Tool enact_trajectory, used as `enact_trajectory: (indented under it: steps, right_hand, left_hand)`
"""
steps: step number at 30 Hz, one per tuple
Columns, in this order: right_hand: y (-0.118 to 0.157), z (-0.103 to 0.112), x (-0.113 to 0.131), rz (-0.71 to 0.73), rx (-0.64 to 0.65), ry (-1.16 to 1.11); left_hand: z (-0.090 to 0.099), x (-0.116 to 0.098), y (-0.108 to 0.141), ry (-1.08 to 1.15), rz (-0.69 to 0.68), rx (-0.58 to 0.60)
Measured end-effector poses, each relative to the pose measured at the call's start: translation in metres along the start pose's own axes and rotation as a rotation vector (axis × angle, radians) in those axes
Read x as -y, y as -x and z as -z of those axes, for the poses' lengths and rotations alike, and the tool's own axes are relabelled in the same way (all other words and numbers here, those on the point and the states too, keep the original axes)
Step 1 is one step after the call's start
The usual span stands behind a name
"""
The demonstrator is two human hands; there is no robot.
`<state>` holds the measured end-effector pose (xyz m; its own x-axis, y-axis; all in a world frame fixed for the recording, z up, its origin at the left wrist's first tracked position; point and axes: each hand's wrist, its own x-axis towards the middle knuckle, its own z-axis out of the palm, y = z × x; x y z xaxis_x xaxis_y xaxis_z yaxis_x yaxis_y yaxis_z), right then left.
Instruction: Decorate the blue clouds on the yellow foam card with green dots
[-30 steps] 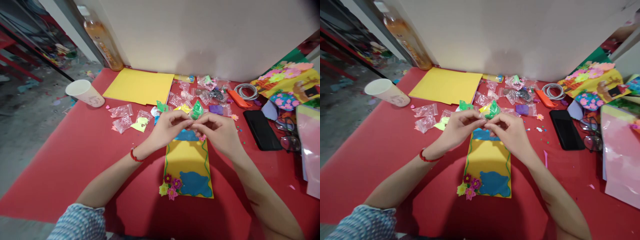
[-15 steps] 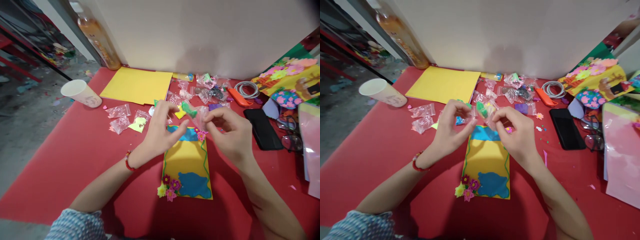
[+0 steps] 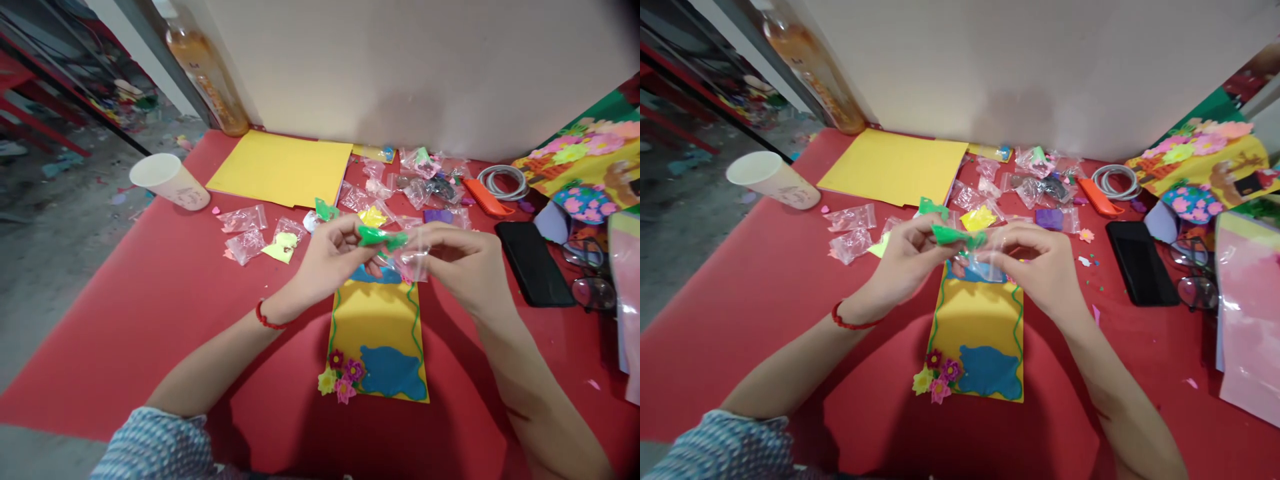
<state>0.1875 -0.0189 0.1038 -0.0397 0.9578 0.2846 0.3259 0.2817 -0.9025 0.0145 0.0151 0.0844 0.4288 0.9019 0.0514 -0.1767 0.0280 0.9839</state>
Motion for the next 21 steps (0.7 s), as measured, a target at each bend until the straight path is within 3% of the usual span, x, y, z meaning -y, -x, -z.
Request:
enact_trajectory:
  steps: [3,8,15,21]
  right_hand:
    - [0.0011,-0.0038,-0.0012,0.035,-0.105,0.020]
    - [0.0015,-0.0036,-0.0043,0.031,-0.128,-0.056]
    - [0.0016,-0.0043,-0.0072,-0.023,-0.111,-0.167]
    - [0.0022,-0.0048,-0.0088,-0.009,-0.124,-0.148]
  left_hand:
    - [-0.0025,-0.0027,0.0026,-0.024,0.016,0.080]
    - [0.0020,-0.0074,0.0039,-0.032,-0.034,0.163]
    - [0.0038,-0.0067,0.0057,-0.167,-0.162,0.026]
    - [0.0024,-0.0015,0.0048,-0.054,-0.060,0.027]
